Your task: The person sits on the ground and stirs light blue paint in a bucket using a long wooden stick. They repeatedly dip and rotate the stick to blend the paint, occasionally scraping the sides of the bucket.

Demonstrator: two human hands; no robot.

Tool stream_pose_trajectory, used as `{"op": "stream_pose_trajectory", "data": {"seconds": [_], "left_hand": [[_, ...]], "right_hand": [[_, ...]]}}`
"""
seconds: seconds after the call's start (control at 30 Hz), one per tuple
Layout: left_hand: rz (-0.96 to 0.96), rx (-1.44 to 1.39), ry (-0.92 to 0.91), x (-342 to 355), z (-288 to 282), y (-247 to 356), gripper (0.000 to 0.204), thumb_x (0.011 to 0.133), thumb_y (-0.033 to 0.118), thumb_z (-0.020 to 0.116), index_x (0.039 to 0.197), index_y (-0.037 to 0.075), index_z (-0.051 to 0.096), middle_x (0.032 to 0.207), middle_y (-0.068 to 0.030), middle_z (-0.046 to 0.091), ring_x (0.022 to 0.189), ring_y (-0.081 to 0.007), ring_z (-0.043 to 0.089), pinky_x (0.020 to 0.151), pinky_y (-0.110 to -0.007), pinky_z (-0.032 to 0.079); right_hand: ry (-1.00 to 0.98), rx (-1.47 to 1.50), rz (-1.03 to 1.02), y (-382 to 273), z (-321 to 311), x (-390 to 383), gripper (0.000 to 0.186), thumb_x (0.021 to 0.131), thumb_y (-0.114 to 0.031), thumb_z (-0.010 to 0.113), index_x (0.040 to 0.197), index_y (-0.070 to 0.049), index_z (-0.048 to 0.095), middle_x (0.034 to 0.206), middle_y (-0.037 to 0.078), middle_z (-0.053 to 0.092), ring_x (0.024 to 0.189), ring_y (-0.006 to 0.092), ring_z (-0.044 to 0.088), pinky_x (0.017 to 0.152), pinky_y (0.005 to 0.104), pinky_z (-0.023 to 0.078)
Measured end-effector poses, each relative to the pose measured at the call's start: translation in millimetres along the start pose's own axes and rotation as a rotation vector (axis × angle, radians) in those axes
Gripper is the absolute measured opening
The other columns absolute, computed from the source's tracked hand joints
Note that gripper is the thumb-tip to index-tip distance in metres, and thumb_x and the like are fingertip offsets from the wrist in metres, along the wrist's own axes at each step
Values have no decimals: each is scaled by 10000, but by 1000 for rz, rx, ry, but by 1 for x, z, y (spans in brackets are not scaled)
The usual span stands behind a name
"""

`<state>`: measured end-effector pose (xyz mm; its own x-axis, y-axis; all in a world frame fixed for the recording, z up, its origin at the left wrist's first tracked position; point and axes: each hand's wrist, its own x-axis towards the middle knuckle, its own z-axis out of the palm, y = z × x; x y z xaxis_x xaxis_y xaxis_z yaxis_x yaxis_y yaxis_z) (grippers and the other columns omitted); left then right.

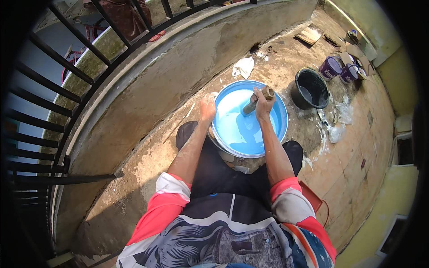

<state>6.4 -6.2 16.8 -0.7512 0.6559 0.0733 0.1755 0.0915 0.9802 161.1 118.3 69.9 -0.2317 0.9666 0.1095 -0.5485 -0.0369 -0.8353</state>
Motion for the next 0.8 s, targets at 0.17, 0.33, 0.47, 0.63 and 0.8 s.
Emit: {"op": "stream_pose_trajectory", "data": {"seconds": [0.17,0.33,0.47,0.63,0.8], "left_hand": [[35,36,10,4,-2,-5,319,1016,147,444,1064,-34,702,964,-190,733,899,-284,691,833,-397,518],[-23,29,7,6,5,-1,322,1019,151,446,1075,-37,702,979,-202,733,904,-288,693,836,-397,519],[-15,25,38,9,2,-16,321,1024,148,444,1080,-43,697,977,-199,733,903,-292,694,839,-396,519],[-83,48,12,1,6,17,319,1022,152,446,1080,-38,696,981,-201,733,921,-301,699,843,-405,519],[19,8,38,12,3,-20,320,1021,151,439,1073,-22,703,976,-211,731,918,-321,701,838,-417,516]], "right_hand": [[-244,-310,117,-21,-24,8,238,878,-38,709,775,-88,500,645,10,549,496,95,492,452,269,401],[-32,-508,-254,2,-17,30,258,868,-92,766,721,-73,555,624,-23,552,557,69,513,499,248,391],[-118,-229,-112,11,21,-3,268,877,-41,738,730,-84,518,617,-15,517,517,66,463,470,250,365],[-439,-329,165,-17,-3,-14,257,873,-50,735,737,-81,520,617,-8,521,505,67,457,455,259,366],[-203,-605,-172,-14,-8,17,251,856,-85,761,722,-67,549,626,-17,553,560,66,506,512,257,404]]}}
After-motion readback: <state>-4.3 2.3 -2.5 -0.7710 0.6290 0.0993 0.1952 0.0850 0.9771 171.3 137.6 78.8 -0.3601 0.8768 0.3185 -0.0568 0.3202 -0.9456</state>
